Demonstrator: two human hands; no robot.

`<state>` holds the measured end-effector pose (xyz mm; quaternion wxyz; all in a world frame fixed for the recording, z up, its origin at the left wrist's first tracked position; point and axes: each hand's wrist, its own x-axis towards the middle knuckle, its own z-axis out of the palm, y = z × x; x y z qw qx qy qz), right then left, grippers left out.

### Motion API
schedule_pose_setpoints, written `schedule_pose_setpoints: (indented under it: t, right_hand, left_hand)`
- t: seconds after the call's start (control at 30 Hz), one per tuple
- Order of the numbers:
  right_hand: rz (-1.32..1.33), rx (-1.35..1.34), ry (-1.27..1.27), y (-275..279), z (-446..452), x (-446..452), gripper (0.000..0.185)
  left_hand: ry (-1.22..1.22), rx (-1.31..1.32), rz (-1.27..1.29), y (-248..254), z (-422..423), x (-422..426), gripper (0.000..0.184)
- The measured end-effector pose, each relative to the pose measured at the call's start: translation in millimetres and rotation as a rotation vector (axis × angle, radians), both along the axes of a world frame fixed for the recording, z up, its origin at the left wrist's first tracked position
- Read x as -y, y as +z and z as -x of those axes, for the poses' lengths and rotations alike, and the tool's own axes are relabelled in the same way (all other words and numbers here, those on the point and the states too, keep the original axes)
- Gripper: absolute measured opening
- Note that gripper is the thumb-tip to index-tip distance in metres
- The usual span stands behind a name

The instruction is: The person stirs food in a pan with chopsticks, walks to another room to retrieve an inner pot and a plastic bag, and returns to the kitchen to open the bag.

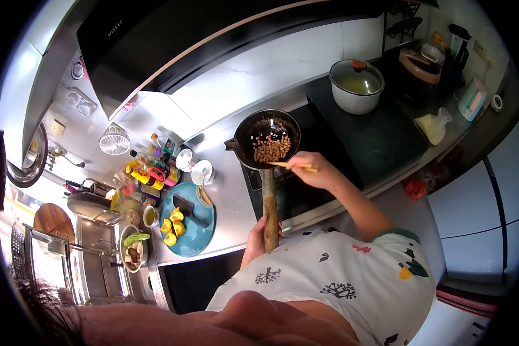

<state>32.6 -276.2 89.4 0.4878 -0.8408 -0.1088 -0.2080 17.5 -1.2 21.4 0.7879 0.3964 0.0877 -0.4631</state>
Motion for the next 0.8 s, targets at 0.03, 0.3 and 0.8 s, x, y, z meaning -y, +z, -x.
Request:
schedule_pose_setpoints:
  t: [0.03, 0.3, 0.8]
  right_hand:
    - [-0.003, -0.037, -0.046, 0.0, -2.7, 13.3, 0.006]
    - [-0.100, 0.105, -0.227, -8.1, -25.8, 43.0, 0.008]
    - [-0.149, 0.182, 0.017, -11.9, -11.2, -16.6, 0.011]
  left_hand:
    - [-0.001, 0.003, 0.006, -0.1, 0.3, -0.2, 0.038]
    - [0.003, 0.036, 0.005, -3.4, -1.6, 1.0, 0.039]
    - [-0.001, 0.006, -0.002, -1.0, 0.8, 1.9, 0.039]
